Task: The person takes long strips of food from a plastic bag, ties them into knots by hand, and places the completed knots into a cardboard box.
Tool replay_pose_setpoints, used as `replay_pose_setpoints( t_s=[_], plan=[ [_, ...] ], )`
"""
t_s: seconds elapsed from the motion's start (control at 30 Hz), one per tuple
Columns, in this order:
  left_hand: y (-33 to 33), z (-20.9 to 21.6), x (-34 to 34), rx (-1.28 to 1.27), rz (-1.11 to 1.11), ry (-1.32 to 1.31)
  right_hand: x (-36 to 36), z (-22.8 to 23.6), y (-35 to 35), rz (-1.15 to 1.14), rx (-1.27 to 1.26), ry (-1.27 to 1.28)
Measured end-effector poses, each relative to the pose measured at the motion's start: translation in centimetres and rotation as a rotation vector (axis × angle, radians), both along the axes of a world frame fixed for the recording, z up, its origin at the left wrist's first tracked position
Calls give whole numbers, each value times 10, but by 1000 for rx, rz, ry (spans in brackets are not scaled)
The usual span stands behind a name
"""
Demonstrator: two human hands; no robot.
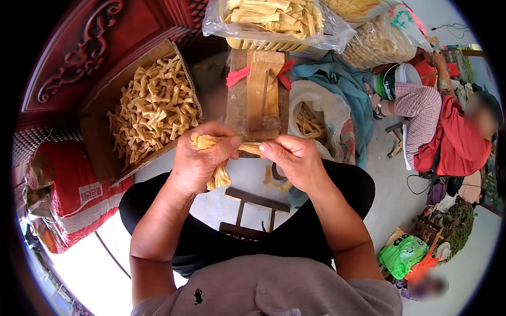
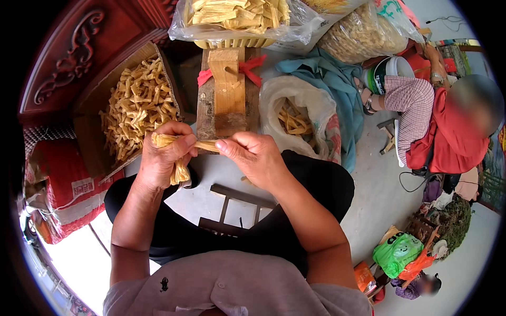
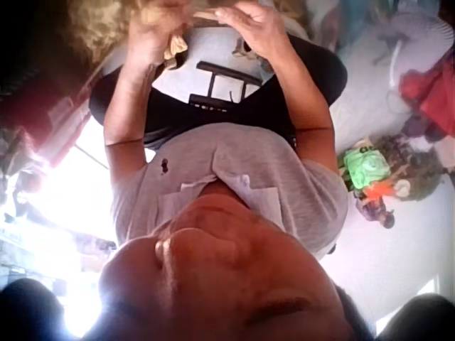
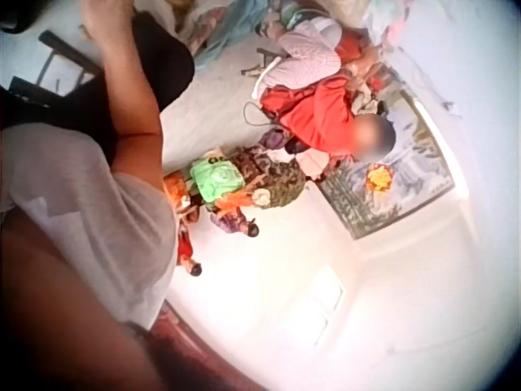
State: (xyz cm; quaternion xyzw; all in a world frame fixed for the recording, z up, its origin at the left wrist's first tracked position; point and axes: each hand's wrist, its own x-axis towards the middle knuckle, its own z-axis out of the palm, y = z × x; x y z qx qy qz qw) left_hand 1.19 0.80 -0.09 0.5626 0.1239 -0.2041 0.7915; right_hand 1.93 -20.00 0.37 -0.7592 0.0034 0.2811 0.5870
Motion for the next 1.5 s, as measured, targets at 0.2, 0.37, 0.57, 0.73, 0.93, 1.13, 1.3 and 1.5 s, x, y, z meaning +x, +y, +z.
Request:
replay_pose_setpoints(
  t_s=[0.2, 0.37, 0.57, 0.73, 0.93, 1.13, 1.3, 1.5],
  plan=[
    [-30, -13, 29, 212, 71, -125, 26, -21, -3, -275, -283, -517],
    [-33, -69, 47, 851, 134, -638, 47, -51, 1, -197, -692, -733],
    [-15, -54, 42, 622, 141, -404, 40, -40, 3, -395, -325, -723],
    [-28, -8, 12, 136, 33, -96, 18, -27, 16, -114, -229, -1123],
    [-28, -14, -25, 186, -415, 114, 2, -14, 9, 127, 100, -1159],
    [-14, 25, -14, -413, -584, 27, 17, -10, -3, -1, -140, -979],
    [-8, 5, -1, 942, -525, -1005, 3, -12, 10, 106, 434, 276],
    [-8, -4, -5, 877, -170, -1247, -13, -31, 23, -141, 911, 601]
  ],
)
